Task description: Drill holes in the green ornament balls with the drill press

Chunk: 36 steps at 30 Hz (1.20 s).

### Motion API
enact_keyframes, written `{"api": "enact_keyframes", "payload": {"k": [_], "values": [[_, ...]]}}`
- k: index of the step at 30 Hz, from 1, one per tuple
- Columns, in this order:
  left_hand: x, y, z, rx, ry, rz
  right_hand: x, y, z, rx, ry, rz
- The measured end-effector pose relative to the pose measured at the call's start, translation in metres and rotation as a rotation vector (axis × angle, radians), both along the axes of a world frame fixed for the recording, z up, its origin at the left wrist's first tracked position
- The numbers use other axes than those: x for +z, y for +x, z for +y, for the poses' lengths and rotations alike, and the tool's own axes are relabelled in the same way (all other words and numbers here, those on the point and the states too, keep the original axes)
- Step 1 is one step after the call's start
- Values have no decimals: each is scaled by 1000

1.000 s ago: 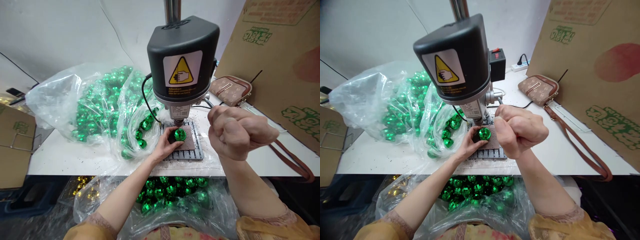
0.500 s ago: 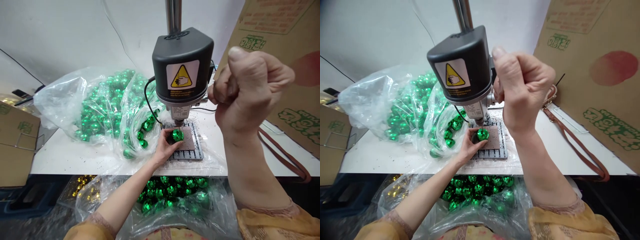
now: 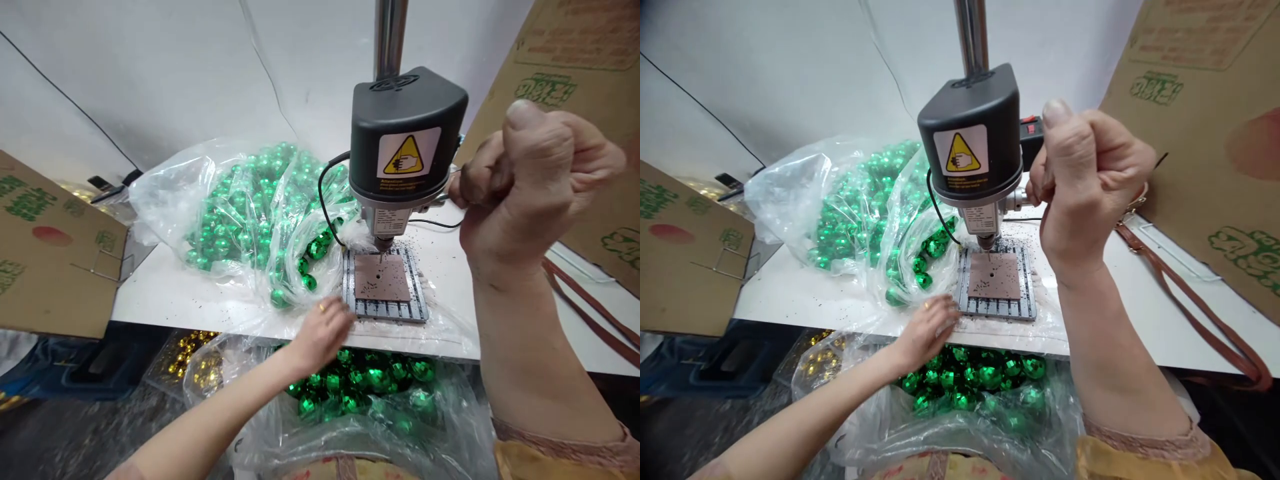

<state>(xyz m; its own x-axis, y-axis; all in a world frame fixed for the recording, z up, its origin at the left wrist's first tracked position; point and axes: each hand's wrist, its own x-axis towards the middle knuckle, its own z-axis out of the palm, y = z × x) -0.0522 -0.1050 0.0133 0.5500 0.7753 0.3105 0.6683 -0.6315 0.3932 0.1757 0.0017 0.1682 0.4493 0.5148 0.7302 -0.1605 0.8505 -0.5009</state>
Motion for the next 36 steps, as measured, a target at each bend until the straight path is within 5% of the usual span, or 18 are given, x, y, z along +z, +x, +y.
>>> {"api": "enact_keyframes", "payload": {"k": [3,5,14,16,19,23,26,30,36], "values": [[12,-14,47,357,-32,231,-1,0,0,2,-4,-5],[16,-27,70,473,-131,371,-1,0,0,-10,-4,1],[21,-40,82,477,-184,457,-2,-1,-3,-32,-14,-9],[27,-35,79,531,-96,290,-3,-2,-4,-38,-15,-11],[33,-26,76,512,-91,-229,-3,-2,-2,-43,-3,-1],[31,-7,76,326,-571,-1021,-4,0,2,-32,20,26],[26,10,77,255,-858,-1351,-4,1,2,3,36,20],[19,27,75,260,-951,-1413,-5,1,-1,-13,1,-23],[2,39,77,292,-743,-1102,-6,1,-3,-25,17,-37]]}}
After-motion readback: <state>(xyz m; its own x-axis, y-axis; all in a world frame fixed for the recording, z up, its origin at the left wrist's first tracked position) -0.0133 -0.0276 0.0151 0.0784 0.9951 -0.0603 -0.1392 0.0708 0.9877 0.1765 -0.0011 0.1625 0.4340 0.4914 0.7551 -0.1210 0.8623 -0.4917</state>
